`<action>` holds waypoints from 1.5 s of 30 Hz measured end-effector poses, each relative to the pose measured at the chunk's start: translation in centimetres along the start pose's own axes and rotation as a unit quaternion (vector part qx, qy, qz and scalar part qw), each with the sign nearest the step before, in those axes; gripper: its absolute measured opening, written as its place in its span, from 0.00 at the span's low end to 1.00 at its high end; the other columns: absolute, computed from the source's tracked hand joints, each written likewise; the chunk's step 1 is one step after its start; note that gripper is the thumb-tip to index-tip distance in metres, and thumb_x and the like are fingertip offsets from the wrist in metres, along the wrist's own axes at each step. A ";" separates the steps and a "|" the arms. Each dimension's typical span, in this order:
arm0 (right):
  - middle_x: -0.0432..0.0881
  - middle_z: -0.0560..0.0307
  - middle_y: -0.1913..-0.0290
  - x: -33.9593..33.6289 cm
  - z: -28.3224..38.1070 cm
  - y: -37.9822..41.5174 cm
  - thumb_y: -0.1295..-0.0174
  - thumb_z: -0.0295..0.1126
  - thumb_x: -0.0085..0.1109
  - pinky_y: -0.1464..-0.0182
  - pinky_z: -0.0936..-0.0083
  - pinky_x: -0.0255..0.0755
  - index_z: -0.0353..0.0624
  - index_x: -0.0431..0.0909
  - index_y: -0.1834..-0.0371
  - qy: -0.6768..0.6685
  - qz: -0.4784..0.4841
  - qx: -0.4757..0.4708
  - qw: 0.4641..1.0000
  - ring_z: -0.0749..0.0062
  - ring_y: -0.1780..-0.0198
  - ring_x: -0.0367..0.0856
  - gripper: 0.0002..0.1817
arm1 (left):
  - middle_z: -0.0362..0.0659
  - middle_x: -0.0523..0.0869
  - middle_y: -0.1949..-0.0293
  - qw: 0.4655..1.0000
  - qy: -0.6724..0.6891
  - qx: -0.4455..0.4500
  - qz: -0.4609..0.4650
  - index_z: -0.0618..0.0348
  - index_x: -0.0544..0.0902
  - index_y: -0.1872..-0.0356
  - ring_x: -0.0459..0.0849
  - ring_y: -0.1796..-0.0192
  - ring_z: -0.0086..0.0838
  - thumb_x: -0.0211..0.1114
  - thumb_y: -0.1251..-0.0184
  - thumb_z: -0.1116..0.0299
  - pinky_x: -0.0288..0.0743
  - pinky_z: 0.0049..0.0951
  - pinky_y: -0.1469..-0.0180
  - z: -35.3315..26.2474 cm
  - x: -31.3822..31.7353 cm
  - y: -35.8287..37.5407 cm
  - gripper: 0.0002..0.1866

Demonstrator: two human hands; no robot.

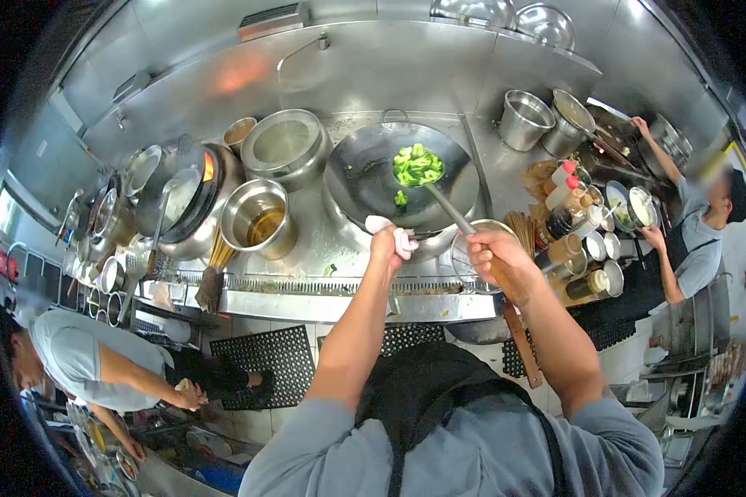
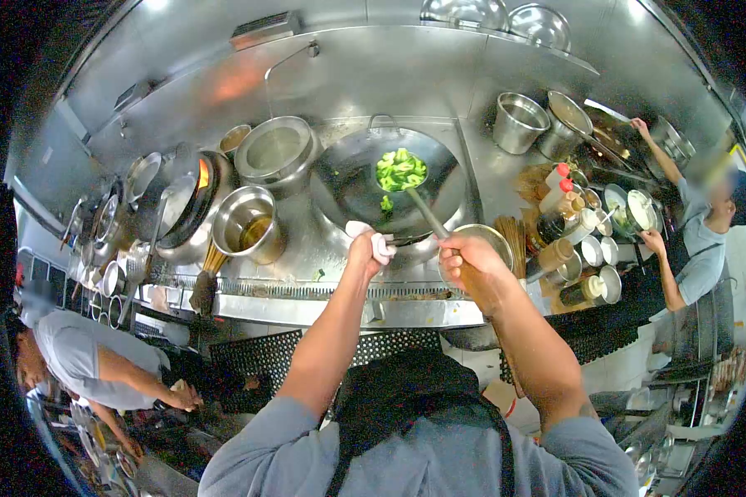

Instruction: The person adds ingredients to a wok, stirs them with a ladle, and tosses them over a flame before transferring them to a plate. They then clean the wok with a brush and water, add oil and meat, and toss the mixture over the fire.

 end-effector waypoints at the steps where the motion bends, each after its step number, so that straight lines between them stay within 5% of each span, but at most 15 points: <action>1: 0.68 0.72 0.76 -0.3 0.1 0.3 0.34 0.29 0.52 0.82 0.89 0.57 0.48 0.71 0.52 0.006 -0.005 -0.005 1.000 0.90 0.81 0.63 0.09 | 0.50 0.82 0.71 1.000 -0.011 -0.001 0.004 0.64 0.74 0.60 0.82 0.75 0.38 0.51 0.31 0.71 0.80 0.39 0.78 0.1 -0.2 -0.9 0.07; 4: 0.66 0.72 0.78 -1.7 0.5 1.2 0.34 0.28 0.52 0.84 0.88 0.55 0.47 0.71 0.49 0.044 -0.017 -0.024 0.999 0.90 0.82 0.61 0.11 | 0.45 0.81 0.73 0.998 -0.066 -0.009 0.008 0.58 0.75 0.61 0.80 0.76 0.34 0.54 0.25 0.60 0.78 0.36 0.77 0.1 -0.3 -0.5 0.11; 12: 0.65 0.70 0.81 -2.7 3.0 10.5 0.37 0.27 0.54 0.87 0.85 0.53 0.44 0.68 0.37 0.164 0.042 0.015 0.985 0.86 0.86 0.61 0.23 | 0.45 0.84 0.69 0.997 0.049 0.060 -0.016 0.60 0.78 0.58 0.83 0.70 0.32 0.55 0.27 0.57 0.79 0.34 0.72 -0.6 -7.4 11.2 0.15; 17: 0.63 0.64 0.85 -1.4 3.2 12.4 0.37 0.31 0.56 0.92 0.79 0.47 0.38 0.64 0.33 0.364 0.140 0.107 0.914 0.82 0.91 0.56 0.28 | 0.46 0.86 0.69 0.961 0.027 0.121 -0.247 0.63 0.80 0.59 0.85 0.71 0.32 0.62 0.32 0.61 0.79 0.31 0.69 3.4 -21.7 27.2 0.13; 19: 0.64 0.65 0.84 2.2 1.8 13.2 0.37 0.38 0.59 0.88 0.85 0.52 0.39 0.52 0.27 0.447 0.055 0.231 0.863 0.80 0.88 0.58 0.38 | 0.47 0.86 0.70 0.946 0.037 0.148 -0.286 0.64 0.81 0.64 0.85 0.72 0.33 0.62 0.32 0.62 0.79 0.32 0.70 6.2 -26.2 31.9 0.13; 21: 0.64 0.68 0.83 8.3 -1.4 13.5 0.36 0.35 0.59 0.85 0.84 0.53 0.48 0.68 0.67 0.450 0.137 0.254 0.845 0.85 0.85 0.61 0.09 | 0.48 0.86 0.71 0.911 0.037 0.151 -0.381 0.64 0.81 0.66 0.85 0.72 0.33 0.61 0.32 0.62 0.79 0.32 0.72 10.3 -32.2 36.1 0.13; 22: 0.63 0.66 0.84 8.1 -3.9 13.3 0.39 0.31 0.57 0.88 0.83 0.50 0.44 0.65 0.49 0.452 0.175 0.276 0.830 0.83 0.88 0.58 0.17 | 0.48 0.85 0.71 0.883 0.095 0.134 -0.440 0.64 0.80 0.64 0.85 0.73 0.33 0.62 0.33 0.62 0.79 0.32 0.74 14.0 -35.8 38.8 0.13; 23: 0.63 0.63 0.85 7.5 -5.7 11.2 0.41 0.26 0.55 0.91 0.81 0.48 0.40 0.62 0.31 0.454 0.213 0.299 0.812 0.82 0.91 0.55 0.31 | 0.43 0.81 0.79 0.850 0.171 0.187 -0.462 0.58 0.78 0.74 0.79 0.81 0.31 0.60 0.33 0.62 0.72 0.32 0.82 16.0 -37.5 40.8 0.13; 24: 0.63 0.62 0.84 8.0 -7.6 8.7 0.45 0.23 0.53 0.90 0.82 0.49 0.42 0.62 0.30 0.534 0.291 0.289 0.740 0.83 0.90 0.56 0.34 | 0.43 0.79 0.80 0.820 0.190 0.211 -0.498 0.58 0.77 0.75 0.77 0.83 0.31 0.59 0.33 0.63 0.71 0.33 0.82 17.4 -38.7 43.5 0.12; 26: 0.67 0.61 0.81 11.2 -12.9 7.0 0.41 0.25 0.55 0.88 0.80 0.55 0.42 0.60 0.30 0.467 0.345 0.374 0.723 0.80 0.89 0.60 0.33 | 0.45 0.83 0.74 0.769 0.124 0.122 -0.615 0.62 0.79 0.65 0.80 0.79 0.32 0.62 0.35 0.55 0.72 0.35 0.80 18.7 -37.7 50.1 0.17; 31: 0.67 0.60 0.82 26.8 -26.2 7.4 0.36 0.23 0.51 0.89 0.77 0.60 0.46 0.58 0.29 0.410 0.417 0.479 0.655 0.79 0.88 0.64 0.31 | 0.46 0.83 0.74 0.710 0.245 0.196 -0.631 0.58 0.78 0.66 0.82 0.77 0.33 0.62 0.35 0.56 0.74 0.33 0.75 25.8 -43.8 55.5 0.14; 33: 0.67 0.62 0.82 34.2 -32.9 7.7 0.34 0.23 0.48 0.89 0.77 0.60 0.45 0.60 0.31 0.384 0.484 0.489 0.615 0.79 0.88 0.65 0.27 | 0.46 0.85 0.68 0.689 0.301 0.287 -0.593 0.65 0.81 0.60 0.83 0.73 0.31 0.66 0.39 0.55 0.75 0.34 0.73 29.4 -47.2 56.0 0.20; 37: 0.67 0.68 0.82 49.7 -47.0 9.9 0.31 0.31 0.47 0.89 0.85 0.60 0.48 0.67 0.40 0.437 0.582 0.397 0.559 0.85 0.88 0.65 0.17 | 0.46 0.85 0.70 0.655 0.338 0.305 -0.603 0.65 0.80 0.61 0.84 0.72 0.32 0.62 0.34 0.61 0.78 0.33 0.70 31.0 -45.6 61.4 0.15; 43: 0.70 0.65 0.80 65.4 -69.8 11.9 0.35 0.26 0.54 0.81 0.75 0.68 0.42 0.69 0.50 0.580 0.653 0.217 0.436 0.81 0.82 0.69 0.11 | 0.47 0.86 0.71 0.542 0.432 0.381 -0.612 0.66 0.83 0.62 0.84 0.73 0.32 0.65 0.36 0.62 0.77 0.33 0.70 32.4 -38.7 67.5 0.14; 45: 0.71 0.62 0.79 67.2 -75.1 12.6 0.38 0.26 0.55 0.81 0.72 0.70 0.37 0.71 0.55 0.587 0.646 0.149 0.464 0.77 0.81 0.71 0.10 | 0.47 0.86 0.70 0.514 0.451 0.381 -0.622 0.66 0.82 0.61 0.85 0.71 0.33 0.64 0.34 0.62 0.78 0.33 0.69 33.9 -37.9 68.3 0.14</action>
Point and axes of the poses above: each hand's wrist, its own y-axis away from the middle knuckle, its own x-axis out of the palm, z = x × y, the point moved 6 cm from there along -y, towards the middle knuckle
